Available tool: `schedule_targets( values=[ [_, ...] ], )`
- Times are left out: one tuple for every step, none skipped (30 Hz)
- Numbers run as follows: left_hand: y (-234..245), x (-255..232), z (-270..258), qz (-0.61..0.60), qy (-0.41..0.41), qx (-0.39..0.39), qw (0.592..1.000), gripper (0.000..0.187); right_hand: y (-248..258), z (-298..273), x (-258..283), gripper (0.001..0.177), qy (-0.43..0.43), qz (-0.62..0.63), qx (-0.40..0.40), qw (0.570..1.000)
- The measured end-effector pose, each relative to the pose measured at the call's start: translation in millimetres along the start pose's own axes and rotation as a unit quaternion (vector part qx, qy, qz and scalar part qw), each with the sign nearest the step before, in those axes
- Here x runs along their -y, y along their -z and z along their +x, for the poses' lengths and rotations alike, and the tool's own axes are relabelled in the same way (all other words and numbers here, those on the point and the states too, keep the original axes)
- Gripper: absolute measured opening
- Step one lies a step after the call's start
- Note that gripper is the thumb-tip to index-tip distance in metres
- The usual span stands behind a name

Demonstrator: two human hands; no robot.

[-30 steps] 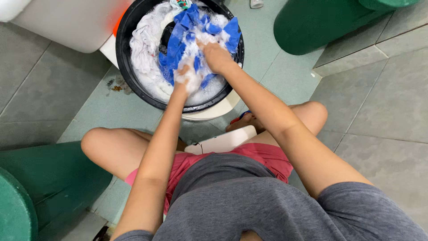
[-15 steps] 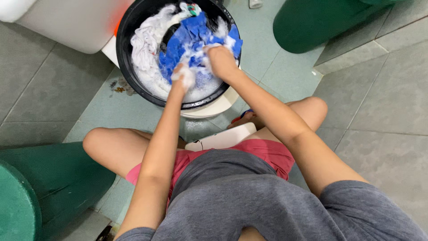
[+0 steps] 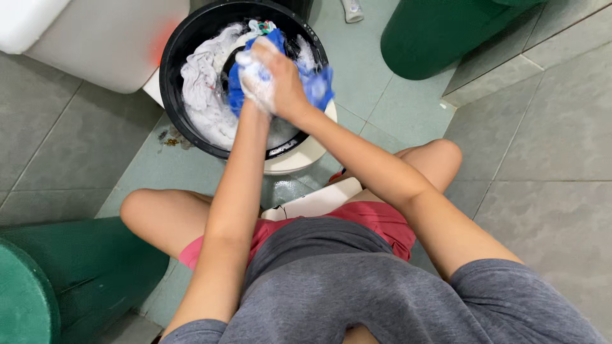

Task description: The person sits on a small stool and hand-washes clothes in a black basin filled with soapy water. They repeatedly scrub, squeeze, and agitate the garments, including a blue item, and briefly reach for a nearby stool before continuing the washing.

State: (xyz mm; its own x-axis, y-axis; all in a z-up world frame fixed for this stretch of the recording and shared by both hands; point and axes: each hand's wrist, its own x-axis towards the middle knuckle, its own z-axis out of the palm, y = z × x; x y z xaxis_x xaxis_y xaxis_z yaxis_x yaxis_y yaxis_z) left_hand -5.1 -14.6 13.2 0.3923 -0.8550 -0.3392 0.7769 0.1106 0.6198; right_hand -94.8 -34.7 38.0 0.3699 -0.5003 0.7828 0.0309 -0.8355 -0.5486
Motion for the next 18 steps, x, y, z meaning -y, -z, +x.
schedule_targets(
  values=[
    [7.9, 12.3, 6.4, -0.007, 0.006, -0.003, 1.000, 0.033, -0.8, -0.7, -4.1, 0.033, 0.002, -0.018, 0.017, 1.000],
    [15.5, 23.8, 10.1, -0.016, 0.011, -0.004, 1.000, 0.032, -1.4, -0.7, -11.0, 0.031, 0.006, -0.036, 0.035, 0.999],
    [22.5, 32.9, 12.3, -0.024, 0.015, -0.006, 1.000, 0.032, 2.2, -0.4, -21.0, 0.029, -0.084, -0.027, 0.039, 0.995],
    [28.1, 40.4, 13.3, -0.026, 0.020, -0.007, 0.999, 0.032, 10.0, -0.4, -32.8, 0.026, -0.174, -0.018, 0.043, 0.984],
    [34.3, 42.9, 13.9, -0.028, 0.024, -0.005, 0.999, 0.032, 13.4, -1.6, -42.6, 0.024, -0.262, -0.008, 0.049, 0.964],
    [39.2, 46.4, 12.6, -0.034, 0.029, -0.006, 0.999, 0.032, 8.5, -11.7, -43.8, 0.022, -0.234, -0.023, 0.035, 0.971],
    [43.9, 47.0, 10.2, -0.040, 0.031, -0.005, 0.999, 0.032, 0.3, -25.2, -38.6, 0.021, -0.206, -0.038, 0.022, 0.978],
    [41.9, 41.8, 14.0, -0.042, 0.029, 0.004, 0.999, 0.031, -4.6, -24.1, -38.4, 0.020, -0.172, -0.054, 0.004, 0.984],
    [39.3, 34.5, 16.7, -0.043, 0.026, 0.014, 0.999, 0.031, -6.4, -24.6, -33.8, 0.020, -0.188, -0.015, 0.014, 0.982],
    [41.3, 29.6, 11.7, -0.043, 0.029, 0.017, 0.998, 0.031, -9.6, -43.6, -14.6, 0.021, -0.211, 0.026, 0.029, 0.977],
    [41.8, 22.9, 6.7, -0.044, 0.028, 0.026, 0.998, 0.031, -10.9, -55.8, 0.0, 0.023, -0.234, 0.067, 0.043, 0.969],
    [36.4, 15.1, 4.7, -0.047, 0.026, 0.040, 0.998, 0.031, -6.0, -50.9, -2.4, 0.025, -0.148, 0.008, 0.067, 0.987],
    [29.8, 7.9, 0.4, -0.050, 0.024, 0.056, 0.997, 0.031, 3.2, -44.0, -10.7, 0.029, -0.060, -0.051, 0.092, 0.993],
    [25.6, -0.3, -8.1, -0.046, 0.019, 0.072, 0.996, 0.031, 11.2, -39.7, -19.1, 0.033, 0.026, -0.105, 0.116, 0.987],
    [19.6, -9.6, -14.4, -0.041, 0.013, 0.088, 0.995, 0.031, 23.4, -31.6, -33.2, 0.037, -0.051, -0.169, 0.147, 0.973],
    [14.8, -15.6, -21.6, -0.013, 0.000, 0.097, 0.995, 0.031, 36.4, -20.3, -49.8, 0.041, -0.127, -0.231, 0.179, 0.948],
    [12.1, -19.5, -29.9, 0.036, -0.018, 0.096, 0.995, 0.030, 42.3, -13.2, -59.2, 0.029, -0.144, -0.225, 0.145, 0.953],
    [9.5, -25.3, -35.0, 0.104, -0.040, 0.091, 0.990, 0.034, 43.7, -9.8, -60.0, 0.017, -0.158, -0.217, 0.108, 0.957]
  ],
)
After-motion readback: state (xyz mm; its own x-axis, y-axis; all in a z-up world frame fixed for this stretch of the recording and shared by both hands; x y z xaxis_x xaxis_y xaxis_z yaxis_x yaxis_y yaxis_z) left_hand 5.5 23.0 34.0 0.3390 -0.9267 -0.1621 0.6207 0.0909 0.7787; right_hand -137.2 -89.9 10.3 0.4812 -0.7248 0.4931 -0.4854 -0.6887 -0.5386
